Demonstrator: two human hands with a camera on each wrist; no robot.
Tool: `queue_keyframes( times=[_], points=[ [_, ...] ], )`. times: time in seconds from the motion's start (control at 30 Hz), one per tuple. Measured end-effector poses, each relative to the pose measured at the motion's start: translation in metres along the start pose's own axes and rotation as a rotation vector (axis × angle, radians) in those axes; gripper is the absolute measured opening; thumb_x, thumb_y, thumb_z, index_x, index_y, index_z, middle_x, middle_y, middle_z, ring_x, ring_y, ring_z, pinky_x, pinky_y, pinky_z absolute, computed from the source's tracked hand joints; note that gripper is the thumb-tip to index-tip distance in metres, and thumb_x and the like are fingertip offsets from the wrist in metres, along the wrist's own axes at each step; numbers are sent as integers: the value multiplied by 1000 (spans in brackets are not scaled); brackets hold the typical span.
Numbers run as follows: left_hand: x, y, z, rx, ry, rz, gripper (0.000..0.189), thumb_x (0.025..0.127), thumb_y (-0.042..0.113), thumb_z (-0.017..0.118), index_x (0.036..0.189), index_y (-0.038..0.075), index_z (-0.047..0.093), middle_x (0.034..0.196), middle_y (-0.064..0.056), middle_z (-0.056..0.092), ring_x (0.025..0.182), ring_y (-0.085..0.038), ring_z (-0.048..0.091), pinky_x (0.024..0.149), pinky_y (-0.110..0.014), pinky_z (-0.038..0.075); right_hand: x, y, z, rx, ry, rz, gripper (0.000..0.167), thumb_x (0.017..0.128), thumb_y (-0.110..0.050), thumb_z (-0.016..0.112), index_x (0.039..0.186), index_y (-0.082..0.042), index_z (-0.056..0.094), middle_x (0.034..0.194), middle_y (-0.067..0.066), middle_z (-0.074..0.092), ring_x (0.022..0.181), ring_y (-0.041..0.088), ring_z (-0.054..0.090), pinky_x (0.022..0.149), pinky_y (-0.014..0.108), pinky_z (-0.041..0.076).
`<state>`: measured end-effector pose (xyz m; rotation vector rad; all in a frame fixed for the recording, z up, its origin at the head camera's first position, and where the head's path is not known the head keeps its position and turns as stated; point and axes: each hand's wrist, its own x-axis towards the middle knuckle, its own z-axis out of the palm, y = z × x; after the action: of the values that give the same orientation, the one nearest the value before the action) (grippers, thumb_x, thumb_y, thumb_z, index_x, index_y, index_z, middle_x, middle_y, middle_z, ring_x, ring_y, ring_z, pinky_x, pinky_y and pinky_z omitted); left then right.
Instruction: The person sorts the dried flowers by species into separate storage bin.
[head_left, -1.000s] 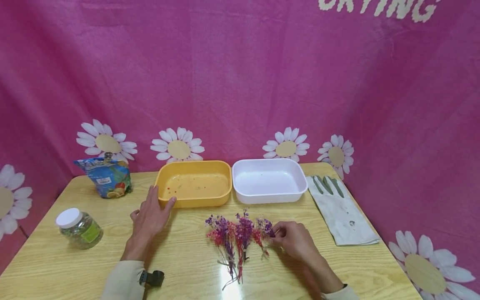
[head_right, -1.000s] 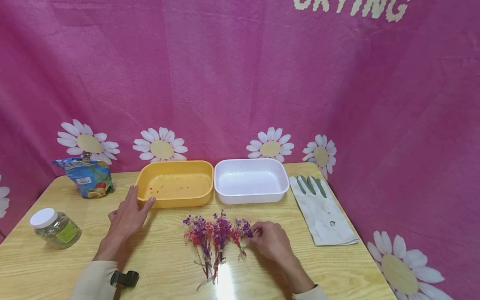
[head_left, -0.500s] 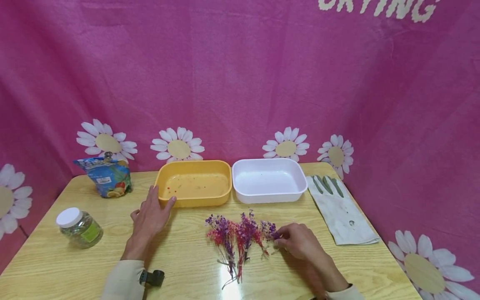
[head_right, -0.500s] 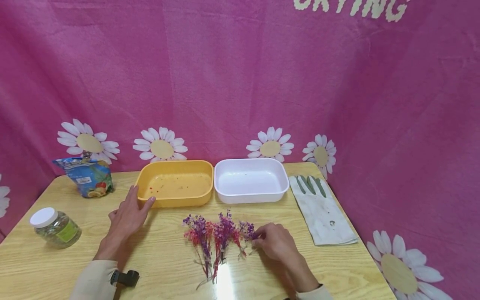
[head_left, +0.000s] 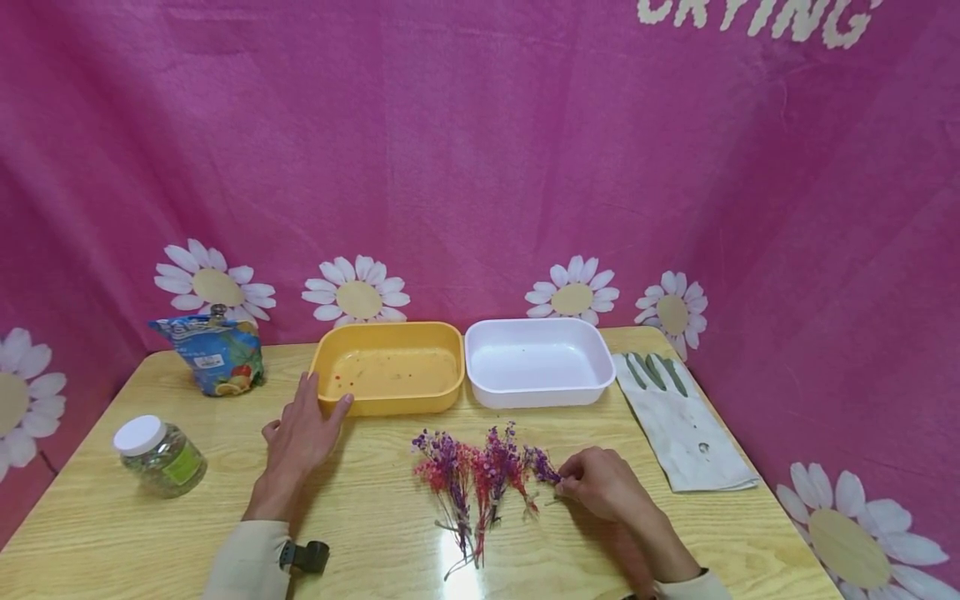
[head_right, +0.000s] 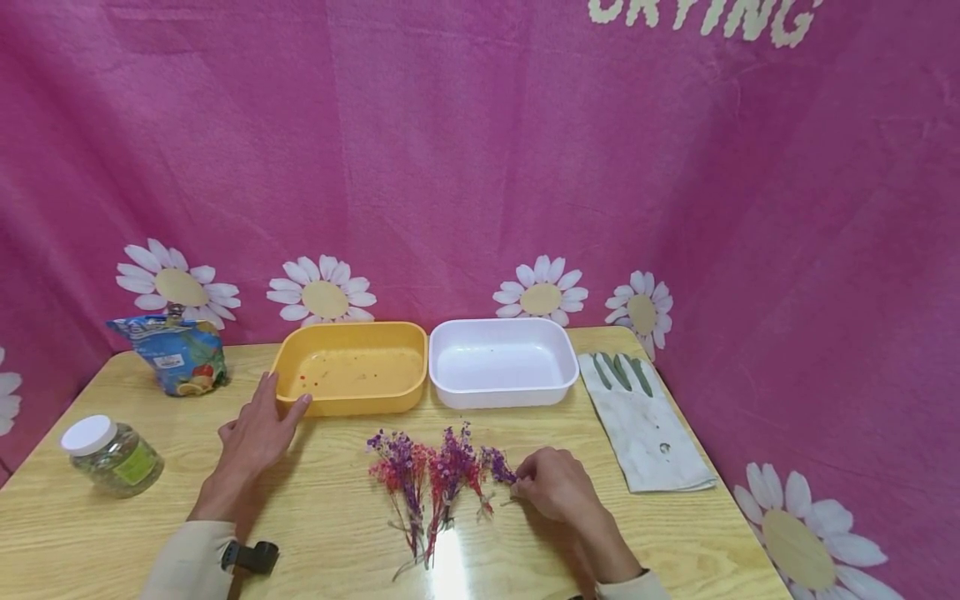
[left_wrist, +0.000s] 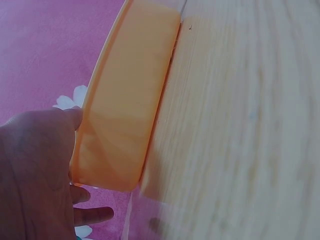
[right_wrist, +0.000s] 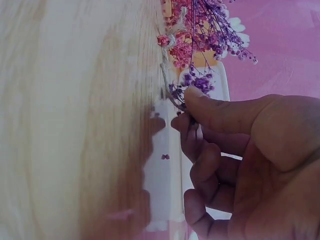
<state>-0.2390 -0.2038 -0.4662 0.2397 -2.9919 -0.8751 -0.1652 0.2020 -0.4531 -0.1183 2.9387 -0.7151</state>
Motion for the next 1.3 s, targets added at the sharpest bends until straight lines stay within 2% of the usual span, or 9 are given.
queue_keyframes(
  times=[0.07, 0.27, 0.47, 0.67, 0.8, 1.03, 1.17, 1.3],
  points=[
    [0, 0, 0, 0, 2, 3, 91, 93, 69, 33, 156, 10, 4, 163, -16, 1, 138, -48, 26, 97, -66, 18, 0, 0, 0, 8, -11, 14, 3, 77, -20, 78, 77, -22, 76, 76, -7, 70, 70, 11, 60, 70, 34, 48],
    [0, -3, 1, 5, 16, 26, 91, 93, 70, 31, 156, 10, 4, 163, -16, 2, 137, -49, 28, 95, -66, 19, 0, -1, 1, 33, -10, 36, 13, 78, -23, 78, 67, -25, 71, 66, -10, 66, 60, 8, 53, 61, 29, 43],
    [0, -2, 1, 5, 9, 28, 92, 93, 70, 30, 156, 9, 3, 163, -16, 2, 137, -49, 28, 95, -66, 19, 3, 0, 2, 63, 6, 72, 20, 70, -31, 84, 66, -23, 67, 66, -9, 64, 61, 9, 53, 60, 27, 41],
    [0, -2, 2, 3, 7, 15, 91, 93, 69, 31, 156, 10, 2, 163, -16, 2, 137, -48, 28, 95, -65, 18, 4, 0, 4, 86, 21, 74, 32, 66, -36, 86, 67, -18, 60, 67, -6, 60, 62, 12, 51, 59, 27, 40],
    [0, -1, 2, 4, 11, 11, 90, 94, 69, 31, 156, 11, 2, 163, -16, 2, 137, -48, 29, 95, -64, 19, 5, -2, 3, 130, 32, 82, 30, 68, -33, 86, 68, -18, 60, 67, -5, 59, 61, 13, 50, 59, 27, 40],
    [0, 0, 4, 4, 20, 12, 90, 93, 68, 33, 156, 11, 4, 163, -16, 4, 136, -47, 30, 95, -65, 19, 4, -7, 0, 283, 69, 68, 18, 75, -24, 82, 72, -17, 65, 68, -4, 61, 63, 12, 52, 59, 26, 43],
    [0, 0, 4, 0, 21, 13, 90, 93, 69, 33, 156, 11, 5, 163, -17, 5, 136, -47, 30, 95, -65, 19, 4, -9, -3, 372, 59, 49, 6, 83, -20, 74, 82, -15, 72, 78, -5, 68, 72, 10, 58, 66, 26, 47],
    [0, 0, 4, -1, 20, 11, 90, 93, 68, 33, 156, 10, 5, 163, -17, 5, 136, -48, 30, 96, -65, 18, 3, -9, -5, 428, 46, 41, 10, 87, -17, 69, 93, -10, 74, 87, -1, 72, 79, 11, 63, 70, 27, 51]
  ],
)
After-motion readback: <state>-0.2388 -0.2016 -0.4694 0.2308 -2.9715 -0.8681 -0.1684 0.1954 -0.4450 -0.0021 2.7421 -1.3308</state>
